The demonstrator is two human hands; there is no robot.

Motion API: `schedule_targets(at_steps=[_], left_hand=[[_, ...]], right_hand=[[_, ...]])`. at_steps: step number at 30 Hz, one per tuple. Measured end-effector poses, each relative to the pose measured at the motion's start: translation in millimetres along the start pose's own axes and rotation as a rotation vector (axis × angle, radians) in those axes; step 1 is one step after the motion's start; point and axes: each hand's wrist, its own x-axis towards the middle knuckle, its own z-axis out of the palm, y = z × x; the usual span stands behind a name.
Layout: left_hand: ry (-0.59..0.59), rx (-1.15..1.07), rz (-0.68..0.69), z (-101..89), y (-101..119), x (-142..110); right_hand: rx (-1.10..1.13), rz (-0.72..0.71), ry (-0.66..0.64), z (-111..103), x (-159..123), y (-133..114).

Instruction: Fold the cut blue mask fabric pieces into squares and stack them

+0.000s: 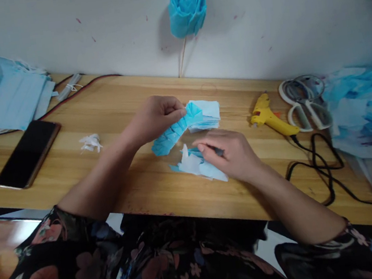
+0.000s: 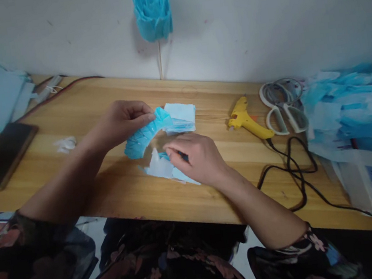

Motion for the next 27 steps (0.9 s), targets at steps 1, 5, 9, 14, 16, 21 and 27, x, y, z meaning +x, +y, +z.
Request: schedule_targets(at_steps=[1,5,9,14,16,21,27], left_hand=[[0.004,-0.024,-0.013,-0.2,-0.2,0.4],[0.043,-0.085,-0.061,-1.4,-0.8,2.3],[0.062,-0.129,-0.083,-3.6,-1.3,3.5],[0.068,-0.161,-0.09,-3.3,-1.6,4.2],[0.063,-0.175,-0.099,-2.4,-1.7,4.2],[0.057,-0.179,-0.085,-1.4,-2.7,3.8],[0.072,-0.184,-0.08,-3.3,-2.7,4.0]], right_hand=[[0.091,0.059,0.013,-2.9,-0.5,1.2],[0.432,0.246,0.08,-9.9,-0.8,6.1],[0.517,0.294,0.084,-10.2,1.2,7.6],[0.411,0.235,0.074,-12.6,3.2,8.2],[0.373,0.211,0.043,-14.3,3.4,8.9],[0.314,0.138,-0.08,-17.9,2.6,8.9],[0.561,0.191,-0.065,-15.8,1.9,5.7]])
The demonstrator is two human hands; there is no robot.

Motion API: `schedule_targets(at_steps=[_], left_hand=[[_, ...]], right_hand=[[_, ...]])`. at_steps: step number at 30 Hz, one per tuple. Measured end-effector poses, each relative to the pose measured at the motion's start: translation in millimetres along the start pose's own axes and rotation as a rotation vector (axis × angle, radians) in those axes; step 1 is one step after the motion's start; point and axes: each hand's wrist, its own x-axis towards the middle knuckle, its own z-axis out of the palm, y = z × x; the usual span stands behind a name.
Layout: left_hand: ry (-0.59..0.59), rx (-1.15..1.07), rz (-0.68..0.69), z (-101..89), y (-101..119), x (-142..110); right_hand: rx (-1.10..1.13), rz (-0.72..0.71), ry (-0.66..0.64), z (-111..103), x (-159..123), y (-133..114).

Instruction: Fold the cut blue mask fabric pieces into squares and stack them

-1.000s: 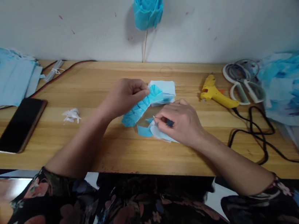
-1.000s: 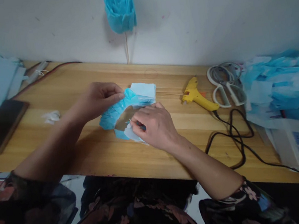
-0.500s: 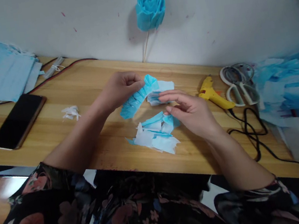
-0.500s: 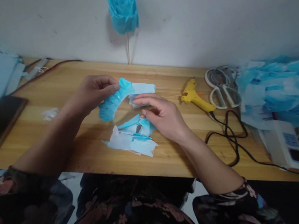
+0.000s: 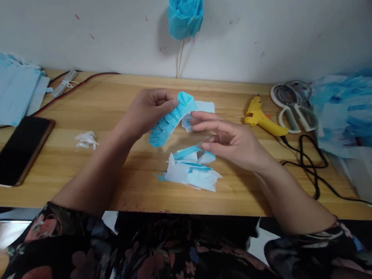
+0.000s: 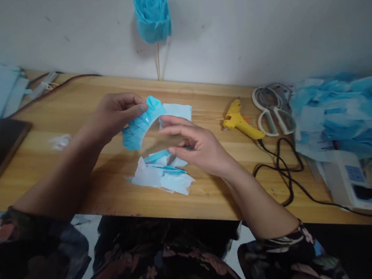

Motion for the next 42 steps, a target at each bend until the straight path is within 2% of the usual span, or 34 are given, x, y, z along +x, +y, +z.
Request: schedule_targets(at_steps=[5,8,12,16,19,25,29,32,34,38,42], left_hand=[[-0.054,-0.045,0.006,2.7,-3.7,0.2],[-0.132,-0.065,0.05,6.0,-10.5,1.3],[-0.219,-0.068,0.114,11.1,-15.9,2.2],[-0.256,-0.06,0.12,15.2,-11.5,0.4],[-0.284,-0.091,0.117,14.2,-9.5,0.3],[-0.235,-0.326,0.028,1.3,-26.3,8.7],[-0.331,-0.561,-0.075,-3.8,-35.3,14.7],[-0.379,-0.641,-0.067,-4.5,-35.8,17.2],[-0.348,-0.66,-0.046,-4.9,-35.5,18.0],[-0.215,-0.691,-0.049,-7.5,-36.2,18.7],[-0.186,-0.734,-0.044,-10.7,-37.7,19.9]], right_hand=[[0.083,0.019,0.302,-3.1,5.9,14.9],[0.009,0.008,0.398,-7.5,8.3,21.4],[-0.084,0.007,0.372,-7.5,8.3,14.8],[-0.174,-0.004,0.322,-0.9,13.5,4.7],[-0.183,0.033,0.345,2.8,21.8,1.8],[-0.056,0.087,0.426,-2.3,38.8,-2.8],[0.036,0.098,0.479,-10.0,46.7,-5.0],[0.084,0.115,0.551,-18.6,49.4,-2.1],[0.113,0.136,0.584,-24.3,49.6,1.5],[0.221,0.199,0.605,-29.8,48.7,8.5],[0.327,0.227,0.579,-27.9,49.3,11.3]])
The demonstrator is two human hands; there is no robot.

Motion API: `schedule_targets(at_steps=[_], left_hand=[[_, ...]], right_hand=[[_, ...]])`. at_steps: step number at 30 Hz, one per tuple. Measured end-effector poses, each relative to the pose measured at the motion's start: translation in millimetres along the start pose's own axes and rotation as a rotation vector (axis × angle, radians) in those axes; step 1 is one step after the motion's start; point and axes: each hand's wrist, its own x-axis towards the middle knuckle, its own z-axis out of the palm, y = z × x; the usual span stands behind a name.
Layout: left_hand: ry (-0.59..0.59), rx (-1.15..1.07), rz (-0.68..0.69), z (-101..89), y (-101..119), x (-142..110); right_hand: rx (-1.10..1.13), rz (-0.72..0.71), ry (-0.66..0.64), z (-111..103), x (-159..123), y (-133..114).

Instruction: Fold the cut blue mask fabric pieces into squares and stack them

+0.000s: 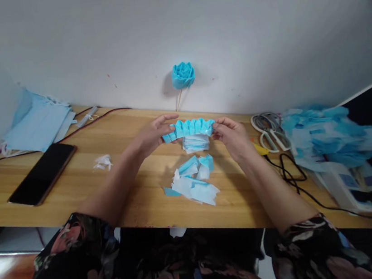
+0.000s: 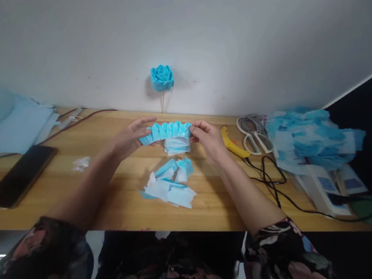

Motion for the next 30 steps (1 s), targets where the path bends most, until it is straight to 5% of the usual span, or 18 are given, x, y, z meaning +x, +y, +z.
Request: schedule_targets(at_steps=[10,19,30], left_hand=[[0.019,0.122,0.001,-0.3,2.0,-0.7],[0.068,0.106,0.0,2.5,1.4,-1.6],[0.133,-0.052,-0.013,1.6,4.2,1.3]], right_hand=[[-0.013,0.101,-0.159,5.1,-0.8,-5.8],[-0.156,0.024,-0.35,5.8,4.7,-0.9],[-0.175,-0.042,-0.293,3.5,24.8,-13.9]])
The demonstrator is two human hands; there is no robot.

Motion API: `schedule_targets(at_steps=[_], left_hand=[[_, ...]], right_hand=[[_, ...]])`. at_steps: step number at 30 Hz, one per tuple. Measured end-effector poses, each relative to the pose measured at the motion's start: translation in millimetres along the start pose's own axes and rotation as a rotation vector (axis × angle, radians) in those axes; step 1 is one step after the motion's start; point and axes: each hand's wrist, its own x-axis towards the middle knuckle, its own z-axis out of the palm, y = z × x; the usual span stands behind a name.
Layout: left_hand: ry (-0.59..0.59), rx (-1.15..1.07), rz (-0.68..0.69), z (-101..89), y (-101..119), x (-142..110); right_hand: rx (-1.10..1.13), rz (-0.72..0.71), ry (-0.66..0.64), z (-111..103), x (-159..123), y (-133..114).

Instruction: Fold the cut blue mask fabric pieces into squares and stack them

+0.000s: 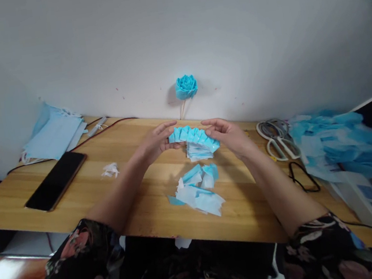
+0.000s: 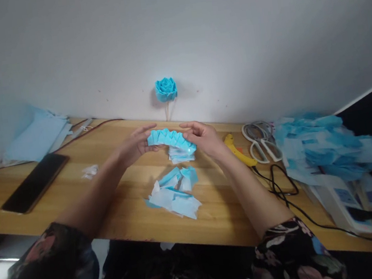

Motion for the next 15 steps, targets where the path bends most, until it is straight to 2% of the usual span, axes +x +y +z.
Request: schedule_targets(at_steps=[4,8,11,15], left_hand=[[0.075,-0.009,0.056,-6.8,-3.2,5.2],[0.196,0.015,0.082,-13.0,-5.1,10.8],[0.257,0.033,0.091,-15.1,-4.9,12.4],[0.279,0.049,0.086,-14.3,-3.2,11.4]], right_hand=[[-0.037,-0.042,0.015,1.8,23.0,-1.6],[-0.057,-0.017,-0.029,9.1,42.0,0.5],[-0.047,0.021,-0.045,11.2,49.7,3.2],[-0.019,0.038,-0.092,4.9,53.3,5.9]])
